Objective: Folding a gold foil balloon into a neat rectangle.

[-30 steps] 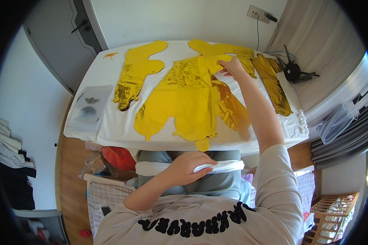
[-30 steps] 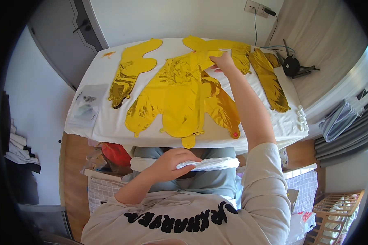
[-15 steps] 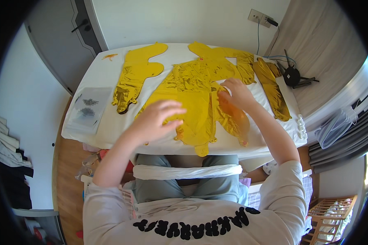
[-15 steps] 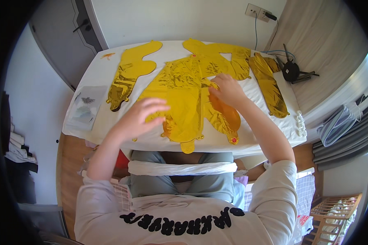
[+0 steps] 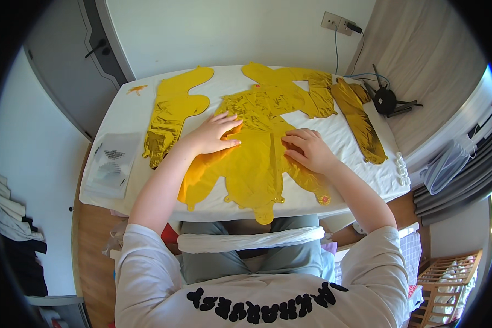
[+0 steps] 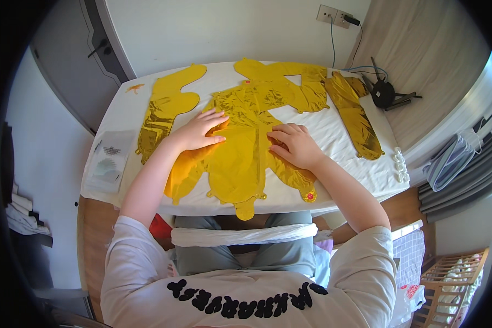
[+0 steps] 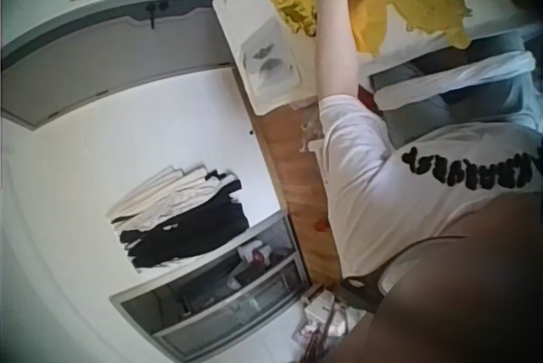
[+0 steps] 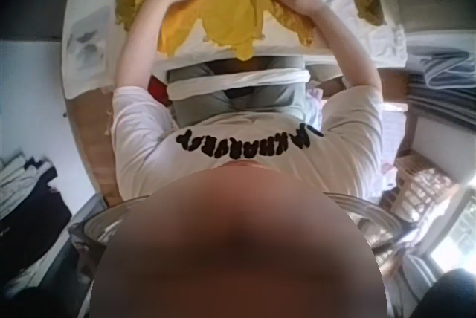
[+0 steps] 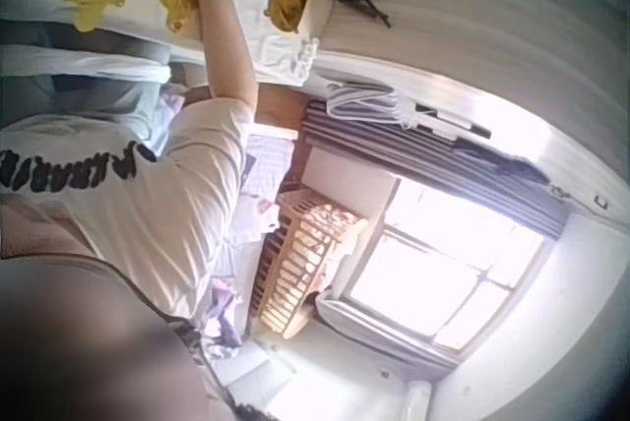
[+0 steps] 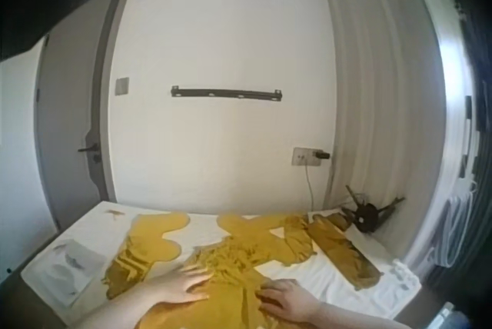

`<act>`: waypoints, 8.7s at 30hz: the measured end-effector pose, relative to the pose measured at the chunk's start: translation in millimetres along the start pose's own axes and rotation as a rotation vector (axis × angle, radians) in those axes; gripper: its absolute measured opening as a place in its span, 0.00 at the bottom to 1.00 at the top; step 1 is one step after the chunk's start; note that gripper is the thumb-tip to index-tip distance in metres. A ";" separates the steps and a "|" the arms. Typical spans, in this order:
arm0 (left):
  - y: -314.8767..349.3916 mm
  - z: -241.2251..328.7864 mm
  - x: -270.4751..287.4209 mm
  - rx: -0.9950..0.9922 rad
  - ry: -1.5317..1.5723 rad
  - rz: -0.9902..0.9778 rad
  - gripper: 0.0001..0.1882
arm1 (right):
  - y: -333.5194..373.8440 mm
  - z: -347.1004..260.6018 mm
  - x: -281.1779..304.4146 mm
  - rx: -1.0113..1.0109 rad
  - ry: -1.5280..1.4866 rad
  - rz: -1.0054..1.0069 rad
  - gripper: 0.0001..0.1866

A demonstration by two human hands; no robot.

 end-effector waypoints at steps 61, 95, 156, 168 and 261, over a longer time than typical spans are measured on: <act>-4.4 -33.8 6.9 0.060 0.035 0.164 0.40 | -1.3 3.2 -4.3 -0.009 -0.024 -0.073 0.22; -4.3 -38.6 9.8 0.061 0.060 0.190 0.46 | -2.5 8.4 -6.3 -0.026 -0.039 -0.104 0.21; -3.2 -37.1 10.8 0.077 0.101 0.178 0.48 | -139.8 167.9 -36.8 -0.954 -0.812 0.194 0.41; -1.7 -39.4 9.6 0.081 0.098 0.180 0.49 | -153.7 127.2 -58.2 -0.897 -1.350 0.127 0.20; -2.1 -43.7 7.6 0.042 0.074 0.191 0.50 | -7.7 46.2 5.1 -0.608 -0.039 -0.089 0.21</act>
Point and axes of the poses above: each hand's wrist, its own y-axis away from the middle knuckle, its own x-axis out of the back of the hand, z = x × y, the point moved 7 cm from there along -y, towards the middle knuckle, and after that the axes turned 7 degrees about y, right-handed, at the moved point
